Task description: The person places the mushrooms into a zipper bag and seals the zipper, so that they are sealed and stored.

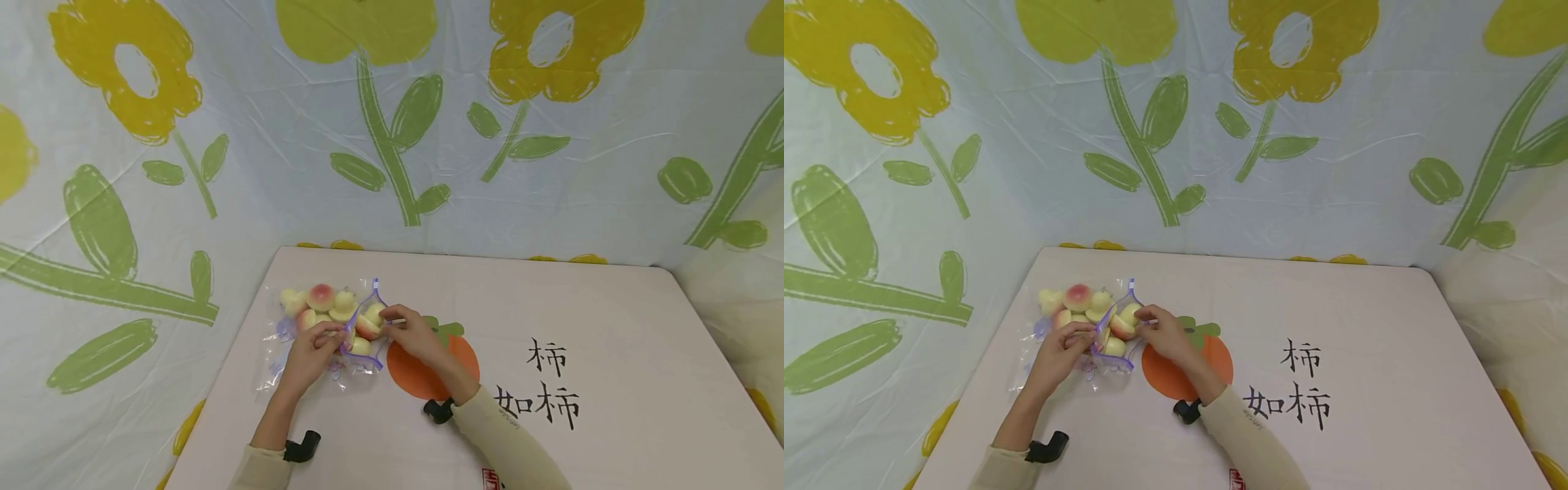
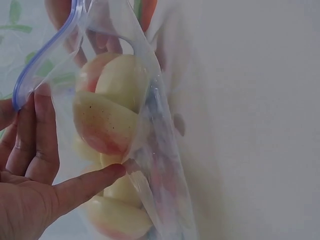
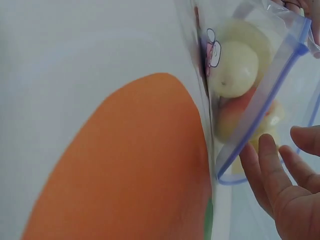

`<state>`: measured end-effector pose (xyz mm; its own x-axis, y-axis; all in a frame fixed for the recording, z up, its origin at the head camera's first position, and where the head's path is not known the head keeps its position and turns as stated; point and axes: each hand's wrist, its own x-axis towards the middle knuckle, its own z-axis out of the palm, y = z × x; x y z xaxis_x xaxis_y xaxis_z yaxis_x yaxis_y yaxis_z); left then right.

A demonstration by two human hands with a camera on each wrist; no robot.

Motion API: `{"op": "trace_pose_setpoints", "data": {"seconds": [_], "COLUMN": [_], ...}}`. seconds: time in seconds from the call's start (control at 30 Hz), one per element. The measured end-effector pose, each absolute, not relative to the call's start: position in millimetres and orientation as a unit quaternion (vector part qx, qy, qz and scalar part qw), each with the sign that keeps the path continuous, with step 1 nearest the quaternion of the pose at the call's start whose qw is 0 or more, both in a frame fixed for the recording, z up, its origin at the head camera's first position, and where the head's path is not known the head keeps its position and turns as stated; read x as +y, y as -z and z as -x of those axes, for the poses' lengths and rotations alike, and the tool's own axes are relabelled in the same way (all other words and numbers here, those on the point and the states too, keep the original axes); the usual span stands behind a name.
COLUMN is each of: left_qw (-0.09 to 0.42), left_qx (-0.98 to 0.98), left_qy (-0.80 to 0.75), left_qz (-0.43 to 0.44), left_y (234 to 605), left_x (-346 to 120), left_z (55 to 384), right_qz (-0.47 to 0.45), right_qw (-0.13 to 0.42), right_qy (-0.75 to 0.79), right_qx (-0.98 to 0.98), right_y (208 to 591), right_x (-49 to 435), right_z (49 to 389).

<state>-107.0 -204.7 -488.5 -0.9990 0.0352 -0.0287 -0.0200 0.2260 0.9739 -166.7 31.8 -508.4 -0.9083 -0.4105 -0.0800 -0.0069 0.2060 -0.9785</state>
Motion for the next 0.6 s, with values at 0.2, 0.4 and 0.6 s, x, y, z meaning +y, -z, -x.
{"op": "trace_pose_setpoints", "data": {"seconds": [0.2,0.4,0.6], "left_qw": [0.025,0.023,0.021], "left_qx": [0.771,0.787,0.793], "left_qy": [-0.636,-0.616,-0.608], "left_qz": [-0.003,-0.011,-0.014], "left_y": [486.6,482.4,478.3], "left_x": [-203.9,-202.4,-200.6], "left_z": [104.7,102.5,101.4], "right_qz": [0.134,0.132,0.123], "right_qw": [0.158,0.156,0.163], "right_qy": [0.618,0.607,0.623], "right_qx": [0.758,0.768,0.755], "right_y": [507.5,504.1,502.1], "right_x": [23.9,17.5,13.7], "right_z": [164.9,162.9,163.2]}}
